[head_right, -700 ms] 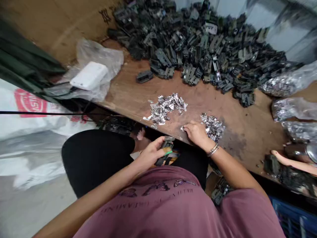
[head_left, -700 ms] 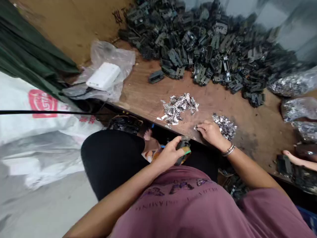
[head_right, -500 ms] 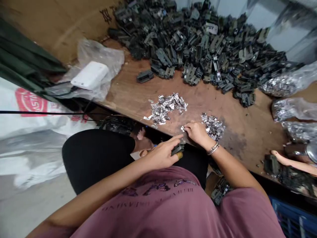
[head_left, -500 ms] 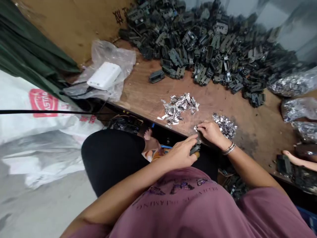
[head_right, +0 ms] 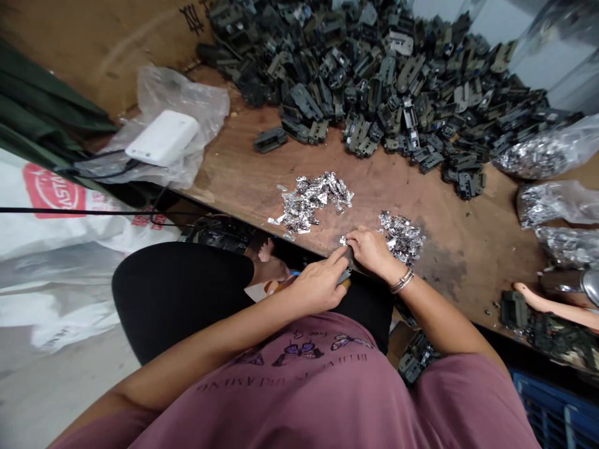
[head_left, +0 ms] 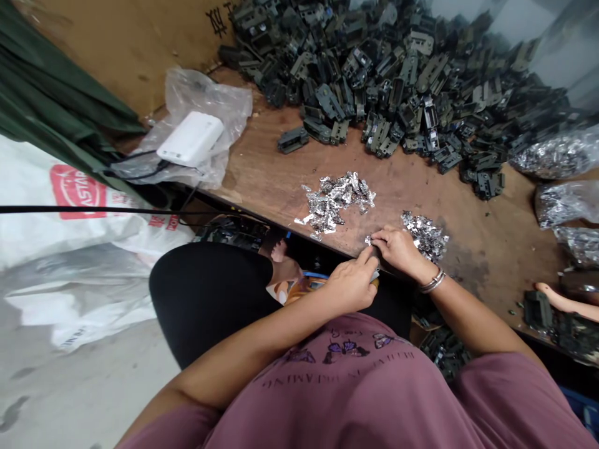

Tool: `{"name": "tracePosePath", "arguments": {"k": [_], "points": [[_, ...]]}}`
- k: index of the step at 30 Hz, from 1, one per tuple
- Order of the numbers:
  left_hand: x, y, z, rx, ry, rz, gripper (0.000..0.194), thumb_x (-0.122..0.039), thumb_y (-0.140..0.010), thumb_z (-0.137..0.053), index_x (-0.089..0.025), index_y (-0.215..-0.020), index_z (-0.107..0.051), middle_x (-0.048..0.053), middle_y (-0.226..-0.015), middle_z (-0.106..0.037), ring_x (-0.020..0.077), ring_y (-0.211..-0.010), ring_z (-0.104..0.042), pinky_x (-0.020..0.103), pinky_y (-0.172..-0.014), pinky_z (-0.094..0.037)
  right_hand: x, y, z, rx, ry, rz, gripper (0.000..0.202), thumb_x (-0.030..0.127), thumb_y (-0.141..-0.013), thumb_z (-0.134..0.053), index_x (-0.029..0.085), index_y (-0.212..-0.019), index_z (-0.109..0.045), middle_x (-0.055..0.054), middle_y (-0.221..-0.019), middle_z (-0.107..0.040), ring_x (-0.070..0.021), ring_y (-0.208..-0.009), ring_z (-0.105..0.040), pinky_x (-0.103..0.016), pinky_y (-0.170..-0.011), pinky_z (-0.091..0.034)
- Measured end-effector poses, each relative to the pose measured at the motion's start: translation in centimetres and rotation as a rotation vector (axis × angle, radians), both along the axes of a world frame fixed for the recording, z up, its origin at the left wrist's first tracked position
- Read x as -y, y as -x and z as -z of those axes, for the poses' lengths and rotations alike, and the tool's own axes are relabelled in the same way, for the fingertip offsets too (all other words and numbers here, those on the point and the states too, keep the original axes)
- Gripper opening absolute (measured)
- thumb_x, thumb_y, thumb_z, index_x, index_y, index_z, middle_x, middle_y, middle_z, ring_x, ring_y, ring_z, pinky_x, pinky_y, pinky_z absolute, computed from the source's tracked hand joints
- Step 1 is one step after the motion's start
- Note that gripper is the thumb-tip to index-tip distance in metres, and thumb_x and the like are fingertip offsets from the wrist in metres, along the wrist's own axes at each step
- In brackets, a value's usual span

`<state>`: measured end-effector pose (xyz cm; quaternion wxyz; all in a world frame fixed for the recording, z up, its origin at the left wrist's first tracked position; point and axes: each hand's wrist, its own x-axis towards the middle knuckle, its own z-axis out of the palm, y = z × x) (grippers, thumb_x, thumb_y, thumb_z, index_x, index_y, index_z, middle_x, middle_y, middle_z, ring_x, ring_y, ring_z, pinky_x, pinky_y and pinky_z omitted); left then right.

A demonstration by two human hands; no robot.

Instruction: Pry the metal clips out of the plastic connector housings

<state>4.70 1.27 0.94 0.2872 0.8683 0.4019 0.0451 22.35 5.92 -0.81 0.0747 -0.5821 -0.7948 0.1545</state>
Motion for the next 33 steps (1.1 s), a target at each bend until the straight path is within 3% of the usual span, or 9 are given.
{"name": "tracePosePath", "arguments": {"k": [7,12,15,17,20,22,25,33], "points": [[0.0,-0.2,-0.5,-0.059,-0.048,0.05,0.039,-0.019,-0.079,-0.053,-0.014,-0.118,-0.05,0.018,-0.148,-0.039,0.0288,-0.104,-0.066,0.041,-0.086,-0.055,0.5,0.9,0.3,-0.415,0.141,0.183,0.015,0.022,-0.087,-0.057,0.018,-0.078,-0.069,-0.004,-0.079,-0.072,-0.0166,-0.073,-0.064,-0.027,-0.067,-0.046],[-0.2,0.1,0.2,0.097,0.079,-0.019,0.03,-0.019,-0.079,-0.053,-0.015,-0.109,-0.053,0.018,-0.145,-0.043,0.031,-0.107,-0.064,0.045,-0.091,-0.052,1.0,0.5,0.4,-0.731,0.16,0.323,0.02,0.035,-0.078,-0.064,0.018,-0.068,-0.06,0.002,-0.06,-0.06,-0.0111,-0.054,-0.051,-0.023,-0.053,-0.04],[-0.5,0.7,0.7,0.462,0.288,-0.184,0.026,-0.023,-0.077,-0.056,-0.016,-0.103,-0.056,0.016,-0.133,-0.055,0.0306,-0.111,-0.061,0.045,-0.094,-0.048,2.0,0.5,-0.3,-0.949,0.161,0.366,0.023,0.036,-0.07,-0.072,0.019,-0.076,-0.058,0.003,-0.063,-0.06,-0.0105,-0.055,-0.052,-0.022,-0.052,-0.043],[-0.7,1.2,0.7,0.762,0.547,-0.348,0.029,-0.027,-0.075,-0.06,-0.017,-0.102,-0.056,0.011,-0.113,-0.063,0.0252,-0.099,-0.063,0.039,-0.087,-0.049,3.0,1.1,-0.9,-1.047,0.103,0.371,0.029,0.033,-0.067,-0.076,0.021,-0.087,-0.058,0.003,-0.07,-0.063,-0.0111,-0.06,-0.057,-0.023,-0.056,-0.048],[-0.8,2.0,-0.1,1.033,0.949,-0.538,0.034,-0.028,-0.071,-0.065,-0.018,-0.103,-0.056,0.003,-0.093,-0.064,0.0156,-0.076,-0.061,0.029,-0.071,-0.049,4.5,2.6,-1.9,-1.009,-0.047,0.295,0.022,0.027,-0.073,-0.074,0.022,-0.09,-0.061,0.002,-0.074,-0.066,-0.0105,-0.061,-0.059,-0.023,-0.058,-0.05],[-0.6,2.4,-0.6,1.103,1.047,-0.587,0.037,-0.024,-0.067,-0.069,-0.018,-0.102,-0.057,0.001,-0.092,-0.063,0.0123,-0.074,-0.058,0.025,-0.069,-0.047,5.1,3.7,-2.4,-0.912,-0.166,0.18,0.009,0.023,-0.078,-0.07,0.021,-0.084,-0.064,0.0,-0.076,-0.068,-0.0114,-0.065,-0.062,-0.024,-0.061,-0.051],[-0.2,2.7,-0.6,1.137,0.968,-0.615,0.036,-0.019,-0.064,-0.069,-0.017,-0.098,-0.058,0.0,-0.091,-0.062,0.0122,-0.08,-0.057,0.024,-0.074,-0.046,5.0,5.0,-2.7,-0.81,-0.282,0.039,0.003,0.02,-0.083,-0.066,0.022,-0.08,-0.066,-0.002,-0.082,-0.071,-0.014,-0.075,-0.066,-0.028,-0.07,-0.055],[0.3,2.9,0.5,0.923,0.549,-0.608,0.031,-0.022,-0.07,-0.063,-0.017,-0.099,-0.053,0.001,-0.089,-0.059,0.0149,-0.082,-0.055,0.028,-0.075,-0.047,4.9,5.3,-2.3,-0.699,-0.318,-0.047,0.013,0.018,-0.088,-0.059,0.023,-0.089,-0.071,-0.005,-0.087,-0.072,-0.0164,-0.081,-0.068,-0.032,-0.073,-0.058]]}}
